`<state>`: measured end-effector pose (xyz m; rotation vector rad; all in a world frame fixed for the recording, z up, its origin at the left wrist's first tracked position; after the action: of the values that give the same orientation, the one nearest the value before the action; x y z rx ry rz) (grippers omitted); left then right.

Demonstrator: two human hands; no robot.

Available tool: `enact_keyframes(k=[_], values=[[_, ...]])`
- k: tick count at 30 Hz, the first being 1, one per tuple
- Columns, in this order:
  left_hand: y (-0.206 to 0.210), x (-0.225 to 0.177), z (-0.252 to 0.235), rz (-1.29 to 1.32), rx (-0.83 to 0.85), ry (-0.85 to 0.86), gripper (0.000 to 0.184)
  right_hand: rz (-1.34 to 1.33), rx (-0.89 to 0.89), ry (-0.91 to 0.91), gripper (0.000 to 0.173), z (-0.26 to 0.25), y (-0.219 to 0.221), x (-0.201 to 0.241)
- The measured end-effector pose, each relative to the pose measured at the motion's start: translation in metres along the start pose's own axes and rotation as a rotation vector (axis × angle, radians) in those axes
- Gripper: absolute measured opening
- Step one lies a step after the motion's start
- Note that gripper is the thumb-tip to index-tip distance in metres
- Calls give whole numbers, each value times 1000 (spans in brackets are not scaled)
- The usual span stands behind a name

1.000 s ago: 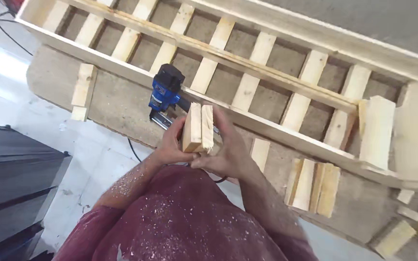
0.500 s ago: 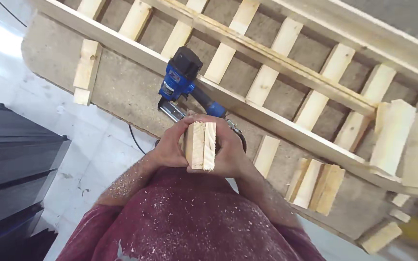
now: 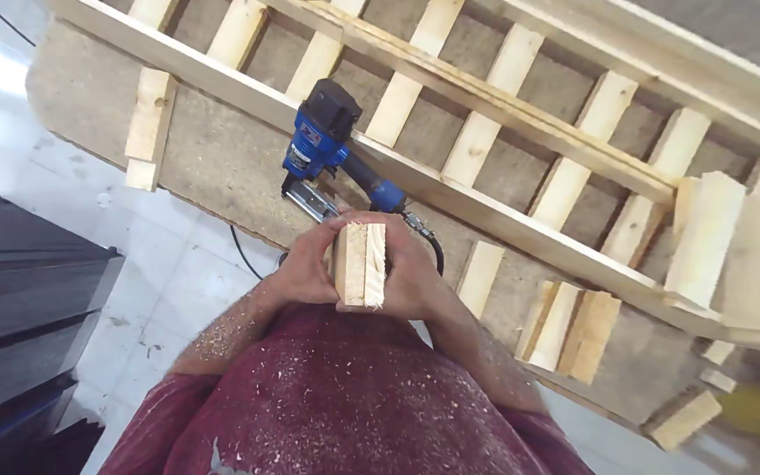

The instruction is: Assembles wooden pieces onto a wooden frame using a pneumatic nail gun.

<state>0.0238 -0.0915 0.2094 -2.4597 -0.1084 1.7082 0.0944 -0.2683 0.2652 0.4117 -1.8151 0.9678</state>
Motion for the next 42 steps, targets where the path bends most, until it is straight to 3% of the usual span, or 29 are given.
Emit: enact_keyframes(k=[7,11,12,14,16,18,20,23,26,29,32,37,42], values=[[3,3,8,-1,-12,-40,98,12,26,12,96,3,4,-3],[-2,-6,9,-188,-76,-90,86,-29,59,110,129,9,-6,7],[-7,-9,7,-300,-95,-69,83,-83,34,156,130,13,-10,12],[-12,-12,7,-575,-133,-15,76,-116,-39,314,108,17,-7,18],[-12,-10,9,-800,-140,37,68,80,-83,480,73,14,6,14],[-12,-7,9,-901,-121,28,67,93,-154,477,48,9,17,-1],[-17,-7,13,-931,-87,-24,69,-54,-205,426,37,10,16,-13],[-50,-13,37,-963,-31,-168,77,-244,-254,395,36,25,-7,-33],[-86,-16,69,-939,-9,-205,79,-382,-256,383,34,38,-29,-50],[-91,-18,85,-847,14,-157,80,-470,-248,396,33,44,-26,-56],[-90,-25,88,-798,24,-200,97,-516,-256,403,34,45,-21,-59],[-81,-32,90,-896,22,-136,80,-563,-224,390,29,50,-13,-66],[-82,-32,96,-906,20,-165,77,-590,-209,396,28,51,-7,-65]])
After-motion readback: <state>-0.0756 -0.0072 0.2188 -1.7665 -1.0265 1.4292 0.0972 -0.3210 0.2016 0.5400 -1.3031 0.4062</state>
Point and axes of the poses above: each hand's wrist, its own z-axis away from the middle knuckle, its own y-axis out of the palm, x = y × z, the point moved 1 cm from there along -z, towards the middle knuckle, and after that the axes turned 6 degrees about z, right-handed, at the moved point
